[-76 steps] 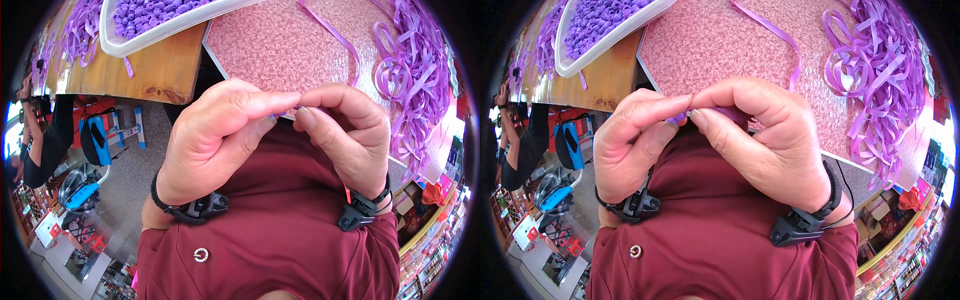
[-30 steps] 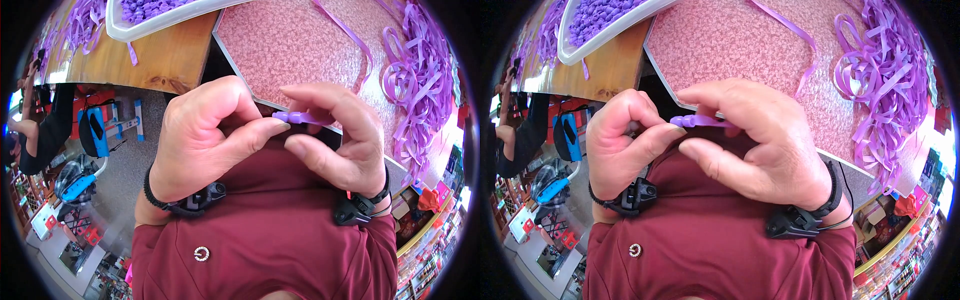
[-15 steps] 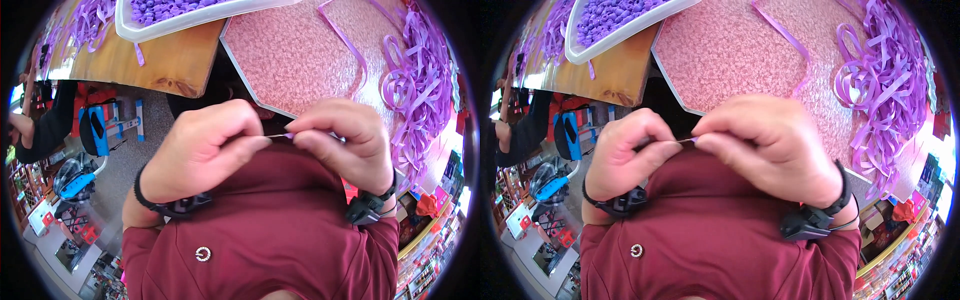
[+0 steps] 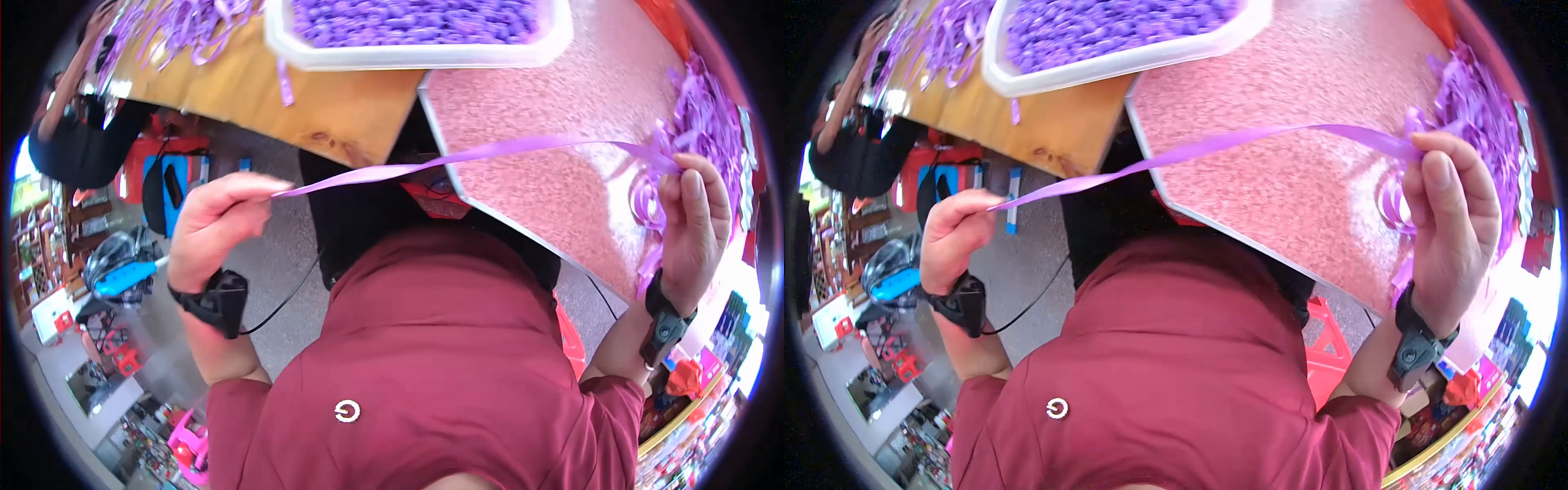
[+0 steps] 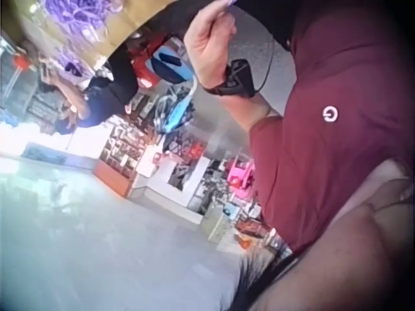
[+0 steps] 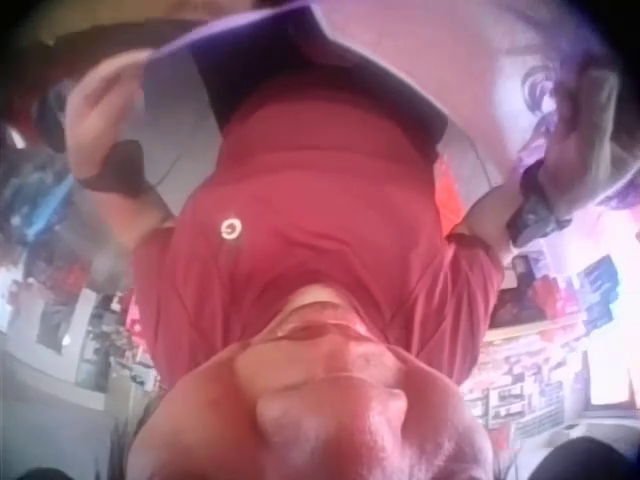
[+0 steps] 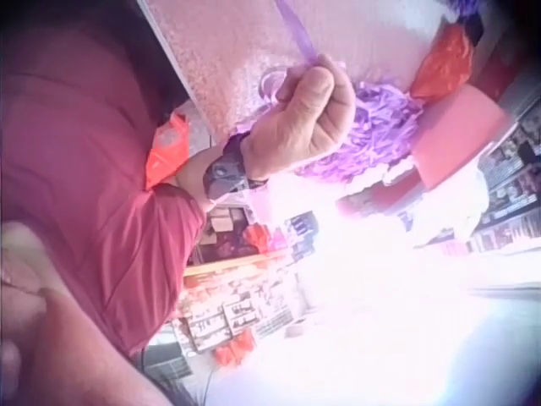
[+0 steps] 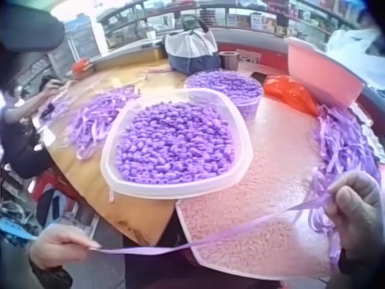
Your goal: Threading small purple plastic components onto purple ribbons to assemble lanyards at a factory workstation.
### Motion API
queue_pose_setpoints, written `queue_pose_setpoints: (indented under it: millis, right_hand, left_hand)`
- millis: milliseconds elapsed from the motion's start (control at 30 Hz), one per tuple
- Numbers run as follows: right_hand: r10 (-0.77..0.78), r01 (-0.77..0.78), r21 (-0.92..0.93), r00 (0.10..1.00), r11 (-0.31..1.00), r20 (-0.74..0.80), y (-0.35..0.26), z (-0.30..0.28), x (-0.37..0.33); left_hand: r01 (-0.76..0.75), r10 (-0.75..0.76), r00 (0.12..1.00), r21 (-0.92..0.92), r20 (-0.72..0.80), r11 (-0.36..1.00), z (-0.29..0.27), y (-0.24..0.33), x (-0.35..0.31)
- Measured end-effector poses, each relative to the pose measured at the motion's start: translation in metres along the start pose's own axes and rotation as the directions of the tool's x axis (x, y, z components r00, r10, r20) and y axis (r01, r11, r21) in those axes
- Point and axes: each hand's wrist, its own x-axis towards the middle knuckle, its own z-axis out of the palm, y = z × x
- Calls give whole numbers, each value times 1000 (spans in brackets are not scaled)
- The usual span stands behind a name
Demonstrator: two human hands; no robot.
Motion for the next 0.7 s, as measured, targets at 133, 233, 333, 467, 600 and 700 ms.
queue_pose_setpoints:
  millis: [133,233,333,467,600,700]
  right_hand:
    - [37,-42,-84,998,996,-57,-10,19,-7]
    - [-41,38,-235,999,971,-11,-7,35,-13]
    - [-85,168,-336,965,927,250,-18,68,-13]
    - [-22,155,-269,897,951,442,-21,115,-9]
    - [-112,257,-239,864,936,491,-11,143,-5]
    - [-249,378,-221,857,899,450,-4,156,-3]
  left_hand:
    - [-101,115,988,-131,99,986,18,11,10]
    - [-83,100,992,-198,78,977,29,17,14]
    - [1,28,995,-282,97,959,42,27,12]
    - [26,9,996,-370,92,929,56,31,12]
    - [7,37,993,-362,113,932,66,38,16]
    - [55,-1,986,-322,166,945,69,38,17]
